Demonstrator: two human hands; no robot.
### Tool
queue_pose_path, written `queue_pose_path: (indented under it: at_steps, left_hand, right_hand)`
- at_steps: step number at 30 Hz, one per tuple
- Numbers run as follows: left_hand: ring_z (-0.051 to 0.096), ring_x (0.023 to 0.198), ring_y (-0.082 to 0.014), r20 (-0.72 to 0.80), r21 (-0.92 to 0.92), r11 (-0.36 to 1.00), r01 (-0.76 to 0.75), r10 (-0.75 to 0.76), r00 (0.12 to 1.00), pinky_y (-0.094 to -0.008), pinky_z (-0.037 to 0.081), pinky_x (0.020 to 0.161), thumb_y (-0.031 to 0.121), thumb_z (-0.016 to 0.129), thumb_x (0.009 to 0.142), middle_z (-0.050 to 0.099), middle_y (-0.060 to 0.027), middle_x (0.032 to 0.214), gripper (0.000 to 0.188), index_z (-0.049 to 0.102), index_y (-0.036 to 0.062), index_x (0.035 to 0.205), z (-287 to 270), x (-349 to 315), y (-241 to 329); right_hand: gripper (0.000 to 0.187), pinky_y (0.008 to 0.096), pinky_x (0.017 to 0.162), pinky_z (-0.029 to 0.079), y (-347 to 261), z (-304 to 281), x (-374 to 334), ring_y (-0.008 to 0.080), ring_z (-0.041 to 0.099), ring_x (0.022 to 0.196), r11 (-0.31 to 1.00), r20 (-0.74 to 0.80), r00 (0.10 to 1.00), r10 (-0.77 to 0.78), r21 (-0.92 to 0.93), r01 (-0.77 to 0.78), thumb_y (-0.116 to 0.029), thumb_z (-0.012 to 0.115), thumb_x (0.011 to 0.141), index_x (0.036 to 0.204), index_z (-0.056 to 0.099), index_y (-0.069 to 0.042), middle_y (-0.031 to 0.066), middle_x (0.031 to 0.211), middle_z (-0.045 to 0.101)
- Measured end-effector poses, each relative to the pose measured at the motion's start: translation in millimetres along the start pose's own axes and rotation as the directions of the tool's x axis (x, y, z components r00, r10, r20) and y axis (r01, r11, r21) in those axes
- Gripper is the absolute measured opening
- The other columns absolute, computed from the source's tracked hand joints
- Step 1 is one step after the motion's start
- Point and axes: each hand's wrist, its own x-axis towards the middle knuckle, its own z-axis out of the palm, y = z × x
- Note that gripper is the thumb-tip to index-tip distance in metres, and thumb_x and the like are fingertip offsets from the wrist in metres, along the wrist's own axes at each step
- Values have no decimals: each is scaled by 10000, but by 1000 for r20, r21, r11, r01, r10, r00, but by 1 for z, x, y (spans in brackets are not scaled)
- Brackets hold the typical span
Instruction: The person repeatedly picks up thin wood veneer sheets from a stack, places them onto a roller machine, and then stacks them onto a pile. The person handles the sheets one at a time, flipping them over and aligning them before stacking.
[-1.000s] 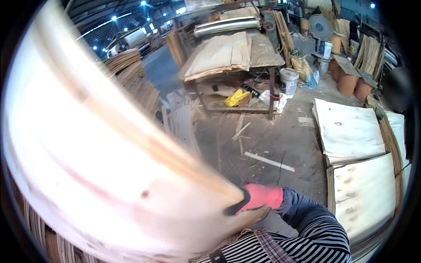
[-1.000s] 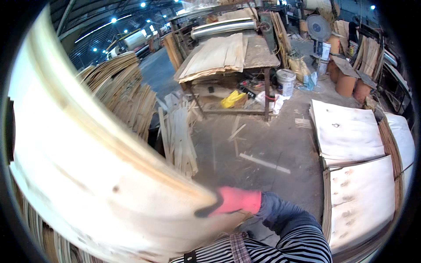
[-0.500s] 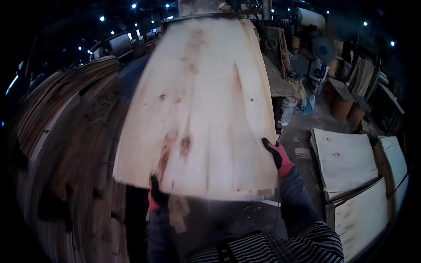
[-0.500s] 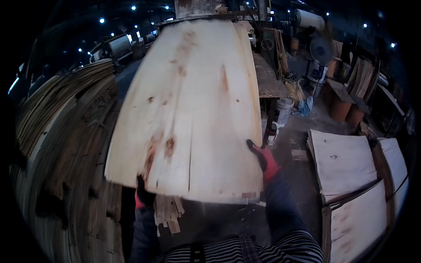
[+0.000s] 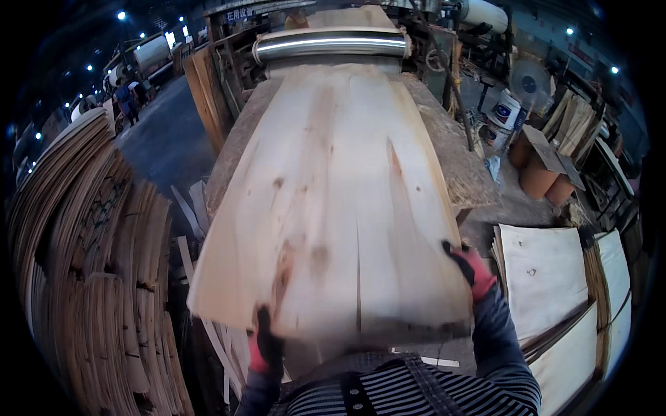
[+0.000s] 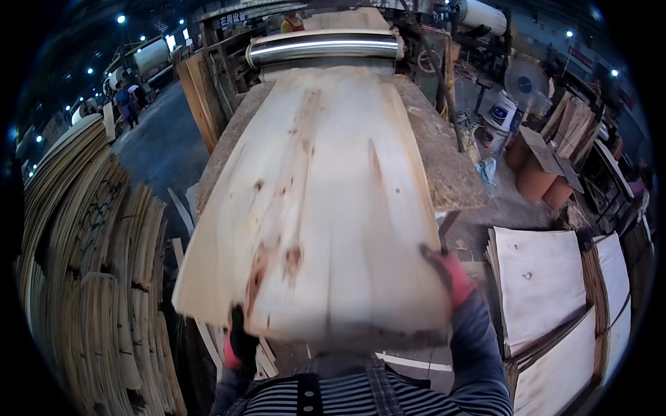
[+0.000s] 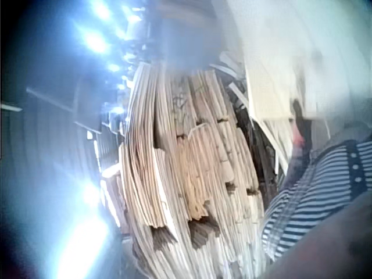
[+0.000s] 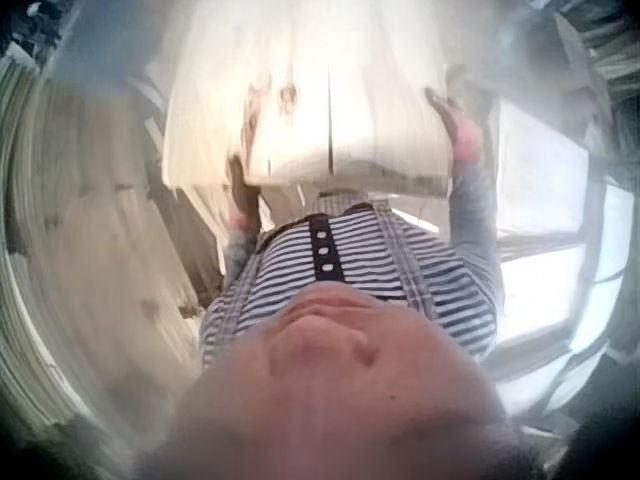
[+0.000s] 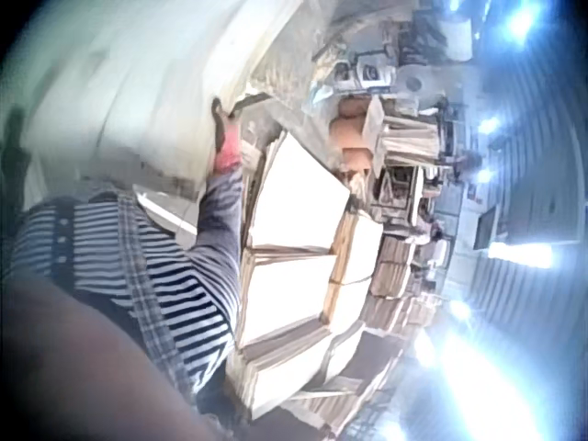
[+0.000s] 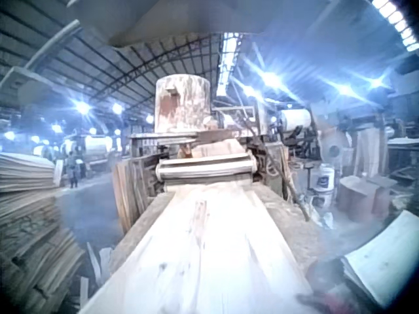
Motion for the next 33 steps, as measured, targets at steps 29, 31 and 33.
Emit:
queue_pose_path:
  at_steps: [29,31,33]
  left_hand:
    - [572,946,-211,438,238,895,-378,249,864,-296,438,845,24,560,802,586,-160,1003,250,543,-70,1033,41,328,301]
    - [548,1007,-241,612,297,576,-762,497,615,-337,424,888,59,509,834,567,-165,1056,262,529,-57,1069,25,340,314]
    - [515,1063,-257,539,238,680,-693,502,677,-353,422,898,92,493,851,540,-163,1121,304,496,-14,1136,-6,363,304]
  right_hand:
    - [843,480,1022,245,-92,266,155,386,297,1239,155,310,824,-475,-892,425,-215,724,635,1326,281,-22,216,1363,279]
    - [686,450,988,320,-98,247,155,387,391,1178,237,205,802,-561,-889,393,-43,644,585,1234,425,-9,220,1278,403]
    - [648,429,950,386,-130,247,157,398,471,1101,238,111,778,-618,-917,320,50,539,504,1150,515,-5,214,1197,488]
